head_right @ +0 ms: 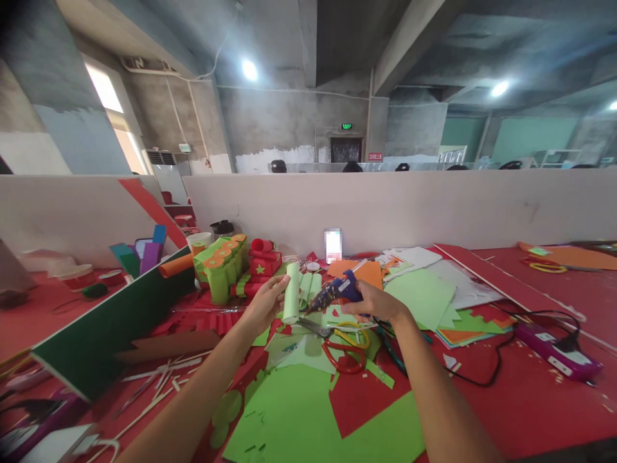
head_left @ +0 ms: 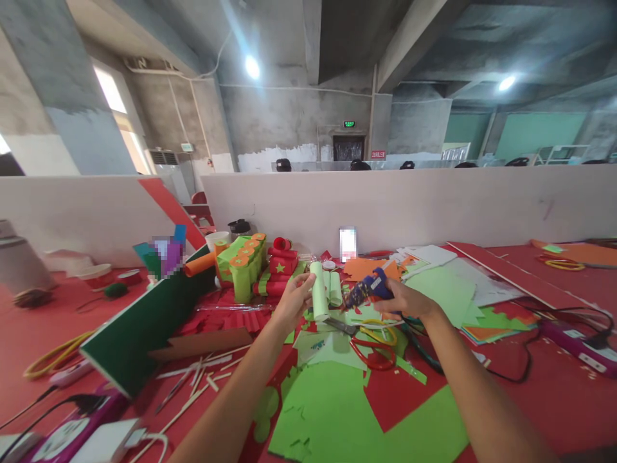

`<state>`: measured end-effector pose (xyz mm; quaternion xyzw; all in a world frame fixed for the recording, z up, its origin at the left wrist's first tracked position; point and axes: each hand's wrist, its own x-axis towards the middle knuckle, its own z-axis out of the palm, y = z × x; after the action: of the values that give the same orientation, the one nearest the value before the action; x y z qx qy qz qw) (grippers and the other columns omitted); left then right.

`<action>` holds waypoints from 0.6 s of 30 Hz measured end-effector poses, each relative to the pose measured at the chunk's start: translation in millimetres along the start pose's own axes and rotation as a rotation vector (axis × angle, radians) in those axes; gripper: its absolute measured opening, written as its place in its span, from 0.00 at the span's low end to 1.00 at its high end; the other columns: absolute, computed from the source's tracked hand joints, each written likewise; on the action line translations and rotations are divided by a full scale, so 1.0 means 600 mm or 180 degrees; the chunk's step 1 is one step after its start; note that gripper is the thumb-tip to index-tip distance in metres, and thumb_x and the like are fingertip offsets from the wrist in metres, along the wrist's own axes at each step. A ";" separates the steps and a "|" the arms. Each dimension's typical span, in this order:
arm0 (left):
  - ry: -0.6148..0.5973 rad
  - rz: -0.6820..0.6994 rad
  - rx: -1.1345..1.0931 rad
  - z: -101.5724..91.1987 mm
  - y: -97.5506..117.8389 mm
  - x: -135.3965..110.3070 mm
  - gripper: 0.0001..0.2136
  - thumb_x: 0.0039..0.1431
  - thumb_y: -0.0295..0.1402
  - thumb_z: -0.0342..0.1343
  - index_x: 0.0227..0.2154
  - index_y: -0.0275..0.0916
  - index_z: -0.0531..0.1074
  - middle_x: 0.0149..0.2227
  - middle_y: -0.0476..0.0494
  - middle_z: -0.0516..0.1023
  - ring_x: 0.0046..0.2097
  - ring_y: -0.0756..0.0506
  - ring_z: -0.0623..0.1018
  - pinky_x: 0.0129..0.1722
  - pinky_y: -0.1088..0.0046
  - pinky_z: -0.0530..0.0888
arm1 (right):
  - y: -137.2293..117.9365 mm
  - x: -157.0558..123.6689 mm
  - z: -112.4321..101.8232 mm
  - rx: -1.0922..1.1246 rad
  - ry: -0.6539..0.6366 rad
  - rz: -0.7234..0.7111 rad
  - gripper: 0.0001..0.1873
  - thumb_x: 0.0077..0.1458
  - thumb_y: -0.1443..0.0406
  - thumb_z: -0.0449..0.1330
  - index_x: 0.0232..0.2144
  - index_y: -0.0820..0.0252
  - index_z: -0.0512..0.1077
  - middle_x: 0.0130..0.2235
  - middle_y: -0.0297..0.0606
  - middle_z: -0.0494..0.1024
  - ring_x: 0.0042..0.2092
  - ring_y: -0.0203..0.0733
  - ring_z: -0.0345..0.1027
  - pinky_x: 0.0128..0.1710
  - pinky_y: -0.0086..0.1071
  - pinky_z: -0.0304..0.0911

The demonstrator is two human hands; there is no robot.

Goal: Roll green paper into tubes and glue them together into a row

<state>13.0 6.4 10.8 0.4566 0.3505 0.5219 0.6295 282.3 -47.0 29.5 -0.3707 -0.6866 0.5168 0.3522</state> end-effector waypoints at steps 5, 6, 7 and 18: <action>-0.0031 0.0023 -0.0100 -0.002 -0.002 0.003 0.21 0.49 0.43 0.66 0.41 0.37 0.69 0.30 0.47 0.77 0.26 0.52 0.77 0.24 0.79 0.71 | 0.002 -0.015 -0.007 0.0196 -0.0035 -0.0184 0.17 0.43 0.61 0.68 0.30 0.58 0.64 0.18 0.23 0.64 0.16 0.27 0.49 0.16 0.25 0.47; -0.0033 0.0035 -0.0111 -0.002 -0.003 0.003 0.20 0.50 0.43 0.66 0.41 0.37 0.69 0.30 0.47 0.77 0.26 0.52 0.76 0.24 0.79 0.71 | 0.002 -0.013 -0.010 0.0212 0.0149 -0.0231 0.16 0.45 0.61 0.67 0.31 0.58 0.63 0.18 0.23 0.63 0.16 0.27 0.48 0.16 0.26 0.47; -0.0041 0.0043 -0.0116 -0.002 -0.003 0.004 0.20 0.50 0.43 0.65 0.41 0.36 0.69 0.30 0.47 0.77 0.26 0.52 0.76 0.24 0.79 0.72 | 0.003 -0.009 -0.014 0.0170 0.0387 -0.0269 0.15 0.46 0.60 0.66 0.31 0.58 0.63 0.17 0.23 0.62 0.16 0.28 0.49 0.17 0.26 0.48; -0.0377 -0.0054 -0.0204 0.008 0.006 -0.008 0.18 0.51 0.41 0.65 0.41 0.36 0.71 0.31 0.45 0.78 0.30 0.48 0.79 0.29 0.76 0.76 | 0.061 -0.005 -0.123 -0.3091 0.2285 0.1839 0.21 0.51 0.50 0.60 0.33 0.62 0.76 0.34 0.52 0.80 0.43 0.58 0.74 0.38 0.38 0.64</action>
<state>15.4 0.8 15.5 0.4633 0.2996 0.4995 0.6679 352.7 -9.3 9.5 -0.8051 -0.5545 0.0672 0.1994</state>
